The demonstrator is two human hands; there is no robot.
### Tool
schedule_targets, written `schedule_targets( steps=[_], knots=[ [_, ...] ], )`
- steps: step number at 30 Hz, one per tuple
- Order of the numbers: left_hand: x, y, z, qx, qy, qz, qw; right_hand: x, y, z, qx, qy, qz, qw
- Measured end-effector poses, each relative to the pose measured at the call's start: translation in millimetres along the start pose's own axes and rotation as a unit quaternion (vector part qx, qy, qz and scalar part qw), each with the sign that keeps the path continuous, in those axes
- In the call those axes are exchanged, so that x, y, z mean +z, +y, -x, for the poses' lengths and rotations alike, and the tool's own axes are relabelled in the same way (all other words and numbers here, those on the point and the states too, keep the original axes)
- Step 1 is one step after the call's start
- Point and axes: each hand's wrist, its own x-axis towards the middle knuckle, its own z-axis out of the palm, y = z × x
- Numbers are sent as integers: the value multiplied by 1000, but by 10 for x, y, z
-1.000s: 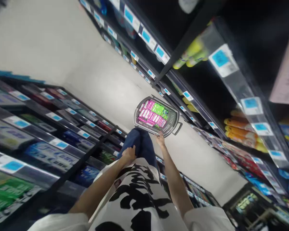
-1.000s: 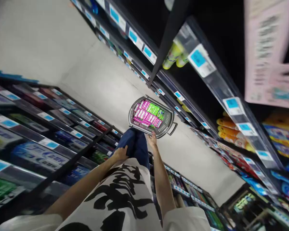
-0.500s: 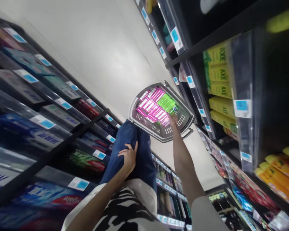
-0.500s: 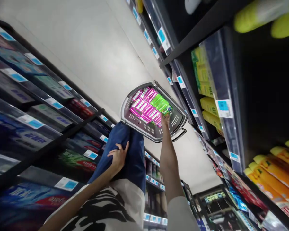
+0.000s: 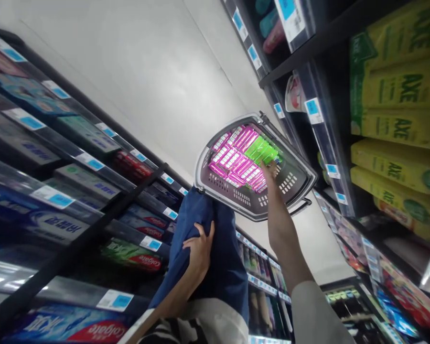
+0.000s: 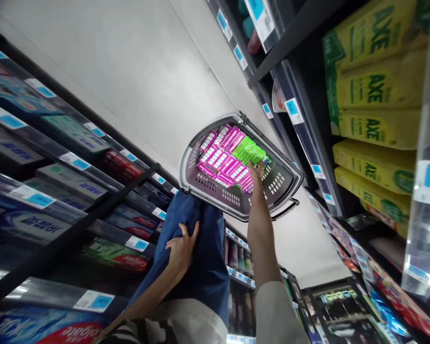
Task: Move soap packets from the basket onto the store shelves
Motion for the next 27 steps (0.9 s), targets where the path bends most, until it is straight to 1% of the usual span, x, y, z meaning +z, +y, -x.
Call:
schedule_targets(
  steps=[2, 5, 9, 13, 15, 18, 20, 23, 27],
  knots=[
    [5, 1, -12, 0, 7, -9, 1000, -14, 52, -33, -8, 5, -3, 1000],
    [-9, 14, -16, 6, 6, -39, 999, -48, 63, 2, -13, 11, -1, 1000],
    [-58, 34, -20, 7, 5, -56, 998, -21, -90, 94, 8, 31, -19, 999],
    [-85, 37, -30, 8, 2, -52, 999, 12, -290, 127, 71, 65, 1, 995],
    [-76, 35, -32, 8, 2, -47, 999, -8, -347, 140, 92, 56, 8, 994],
    [-55, 32, -21, 10, 20, -49, 999, -78, -384, 197, 98, 39, 11, 994],
    [-50, 30, -7, 12, 26, -59, 998, -138, -407, 270, 100, 41, 16, 994],
    [-49, 23, 19, 13, 20, -67, 997, -245, -479, 443, 96, 51, 20, 994],
    [-4, -4, 69, 15, 36, -54, 998, -471, -651, 803, 84, 68, 11, 994]
  ],
)
